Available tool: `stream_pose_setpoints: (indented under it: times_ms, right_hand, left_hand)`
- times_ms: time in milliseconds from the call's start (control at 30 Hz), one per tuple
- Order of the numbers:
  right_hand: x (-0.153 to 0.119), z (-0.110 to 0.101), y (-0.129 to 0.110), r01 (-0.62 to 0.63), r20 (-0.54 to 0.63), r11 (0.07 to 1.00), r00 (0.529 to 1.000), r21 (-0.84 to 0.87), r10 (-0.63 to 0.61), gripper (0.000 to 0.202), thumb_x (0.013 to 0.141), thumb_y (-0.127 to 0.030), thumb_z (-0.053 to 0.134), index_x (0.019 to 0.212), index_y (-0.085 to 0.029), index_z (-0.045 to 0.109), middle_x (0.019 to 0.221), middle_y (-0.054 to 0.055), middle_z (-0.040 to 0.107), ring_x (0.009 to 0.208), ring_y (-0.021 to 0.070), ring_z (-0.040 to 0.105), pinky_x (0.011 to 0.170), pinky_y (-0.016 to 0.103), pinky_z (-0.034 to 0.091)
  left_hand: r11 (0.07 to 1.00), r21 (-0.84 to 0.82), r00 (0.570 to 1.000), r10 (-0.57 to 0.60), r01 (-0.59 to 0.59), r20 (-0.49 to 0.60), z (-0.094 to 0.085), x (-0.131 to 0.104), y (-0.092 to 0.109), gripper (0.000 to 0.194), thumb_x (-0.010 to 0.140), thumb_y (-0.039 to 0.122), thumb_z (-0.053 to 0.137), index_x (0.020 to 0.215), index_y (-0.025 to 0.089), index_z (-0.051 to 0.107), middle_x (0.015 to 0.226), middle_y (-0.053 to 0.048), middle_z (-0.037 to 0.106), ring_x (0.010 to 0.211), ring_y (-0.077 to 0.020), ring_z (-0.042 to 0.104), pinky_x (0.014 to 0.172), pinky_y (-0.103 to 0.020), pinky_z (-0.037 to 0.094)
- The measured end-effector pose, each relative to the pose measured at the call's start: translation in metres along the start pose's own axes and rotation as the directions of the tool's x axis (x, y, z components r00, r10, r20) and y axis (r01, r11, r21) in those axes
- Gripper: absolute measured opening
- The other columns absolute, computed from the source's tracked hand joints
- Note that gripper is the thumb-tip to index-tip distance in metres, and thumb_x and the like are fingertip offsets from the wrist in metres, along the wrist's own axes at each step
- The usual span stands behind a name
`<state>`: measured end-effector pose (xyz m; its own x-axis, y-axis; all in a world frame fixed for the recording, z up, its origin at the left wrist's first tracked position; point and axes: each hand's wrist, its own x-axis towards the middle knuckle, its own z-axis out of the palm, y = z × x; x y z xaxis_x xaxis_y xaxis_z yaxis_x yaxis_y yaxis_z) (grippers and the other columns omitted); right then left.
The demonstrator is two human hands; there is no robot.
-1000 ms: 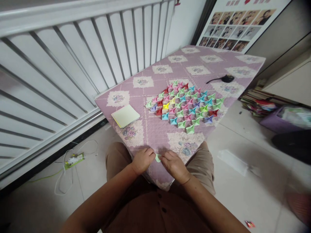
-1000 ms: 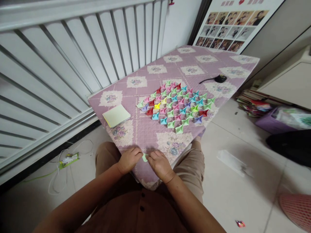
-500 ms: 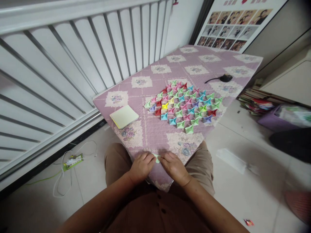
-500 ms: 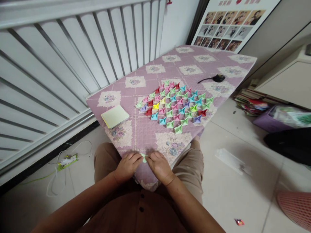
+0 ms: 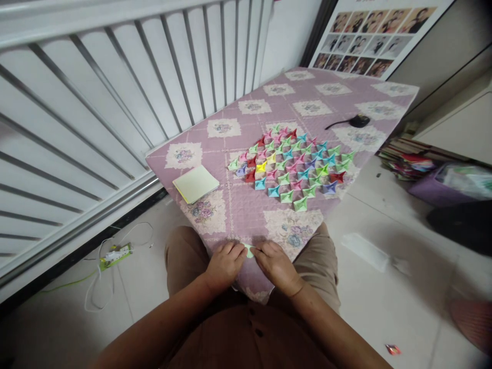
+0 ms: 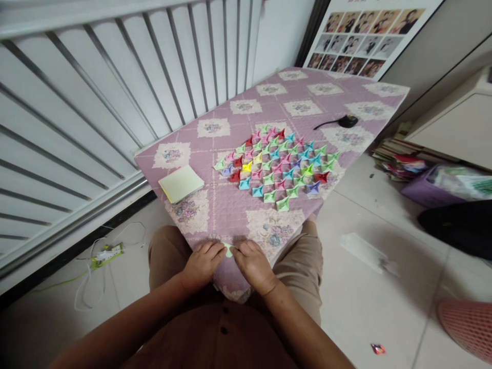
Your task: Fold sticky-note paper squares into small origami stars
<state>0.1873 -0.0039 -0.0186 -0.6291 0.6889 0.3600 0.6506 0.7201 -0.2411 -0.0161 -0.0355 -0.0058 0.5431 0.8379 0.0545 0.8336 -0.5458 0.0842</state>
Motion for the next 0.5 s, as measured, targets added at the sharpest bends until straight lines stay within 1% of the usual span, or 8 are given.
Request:
stream_pose_setpoints:
  times_ms: [233, 500]
  right_hand:
    - [-0.0020, 0.0005, -0.0016, -0.018, 0.001, 1.000, 1.000, 0.019, 0.018, 0.025, 0.094, -0.019, 0.044, 0.108, -0.020, 0.065, 0.086, 0.006, 0.062, 0.082, 0.0191, 0.053, 0.077, 0.033, 0.045]
    - [-0.0025, 0.0004, -0.0024, -0.026, 0.003, 0.999, 1.000, 0.019, 0.026, 0.026, 0.094, -0.020, 0.043, 0.108, -0.020, 0.065, 0.088, 0.006, 0.062, 0.082, 0.0193, 0.053, 0.077, 0.034, 0.046]
  left_hand:
    - [1.000, 0.018, 1.000, -0.007, 0.007, 0.013, 0.0006, -0.0017, 0.0029, 0.034, 0.096, 0.023, 0.038, 0.128, 0.020, 0.049, 0.125, -0.008, 0.057, 0.105, -0.0243, 0.052, 0.079, -0.036, 0.043]
    - [0.998, 0.055, 0.999, -0.024, 0.021, 0.043, 0.0002, -0.0032, 0.0069, 0.038, 0.095, 0.024, 0.039, 0.131, 0.019, 0.047, 0.130, -0.010, 0.054, 0.107, -0.0259, 0.051, 0.079, -0.037, 0.043]
